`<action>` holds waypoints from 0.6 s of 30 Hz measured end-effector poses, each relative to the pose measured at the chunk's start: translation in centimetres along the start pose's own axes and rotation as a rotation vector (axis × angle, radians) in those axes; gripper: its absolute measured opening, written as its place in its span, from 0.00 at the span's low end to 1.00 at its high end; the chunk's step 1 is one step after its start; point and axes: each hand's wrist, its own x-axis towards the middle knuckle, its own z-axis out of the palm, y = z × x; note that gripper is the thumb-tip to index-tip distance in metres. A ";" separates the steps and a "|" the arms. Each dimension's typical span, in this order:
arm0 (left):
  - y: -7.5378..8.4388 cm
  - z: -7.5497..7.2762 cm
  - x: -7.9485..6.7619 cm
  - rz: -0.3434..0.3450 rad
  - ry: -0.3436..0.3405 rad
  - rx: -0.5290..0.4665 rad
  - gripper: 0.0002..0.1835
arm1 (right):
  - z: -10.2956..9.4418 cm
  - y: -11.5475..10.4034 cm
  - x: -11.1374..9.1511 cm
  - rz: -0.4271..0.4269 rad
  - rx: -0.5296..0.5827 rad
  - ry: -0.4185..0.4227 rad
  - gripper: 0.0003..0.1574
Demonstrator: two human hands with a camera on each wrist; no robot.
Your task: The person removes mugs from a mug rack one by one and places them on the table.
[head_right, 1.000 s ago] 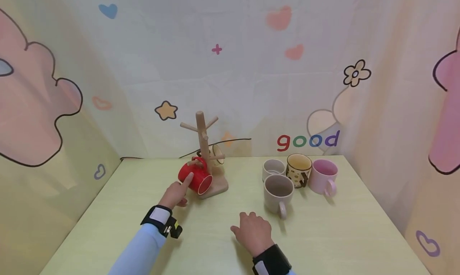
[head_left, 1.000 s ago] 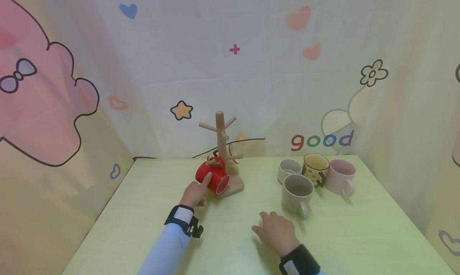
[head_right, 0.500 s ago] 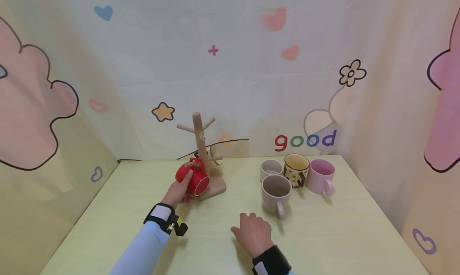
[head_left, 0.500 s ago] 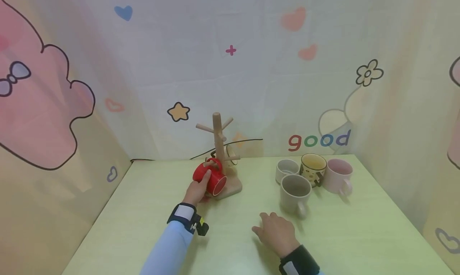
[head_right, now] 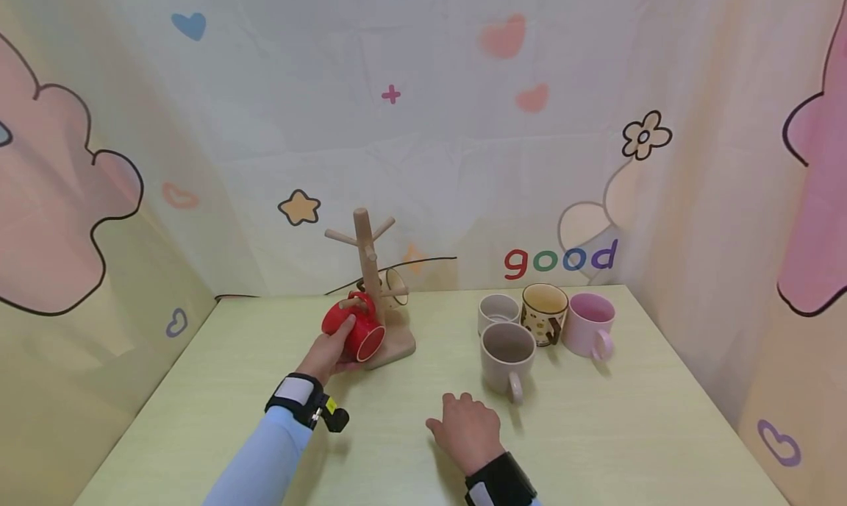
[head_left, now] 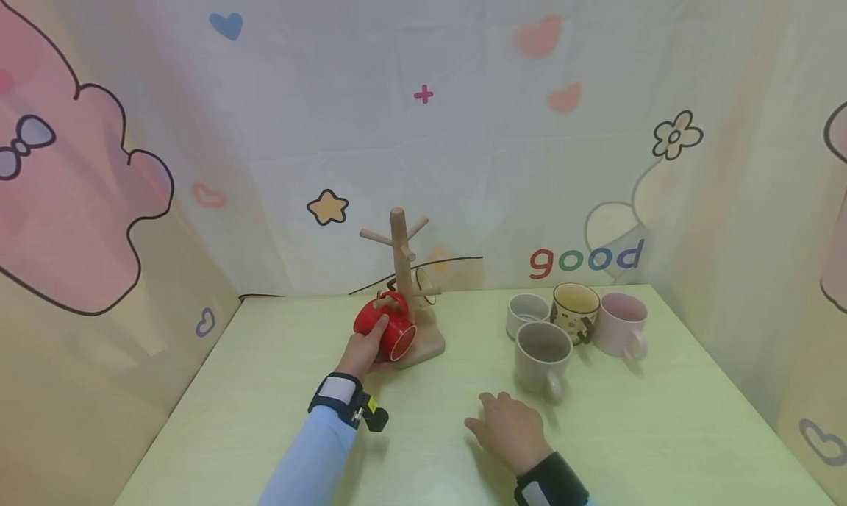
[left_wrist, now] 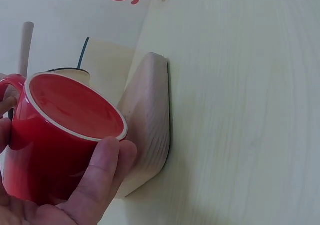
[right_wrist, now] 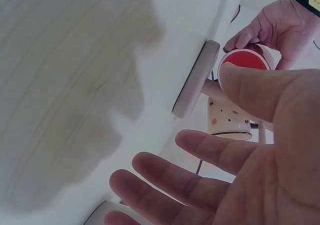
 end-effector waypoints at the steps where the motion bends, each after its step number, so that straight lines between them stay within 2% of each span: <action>1: 0.0 0.0 -0.1 0.001 0.002 -0.005 0.46 | 0.0 0.0 0.0 0.000 -0.001 -0.002 0.27; 18: -0.1 -0.4 -0.6 0.008 0.029 -0.016 0.45 | -0.2 0.0 0.0 0.023 0.001 -0.042 0.27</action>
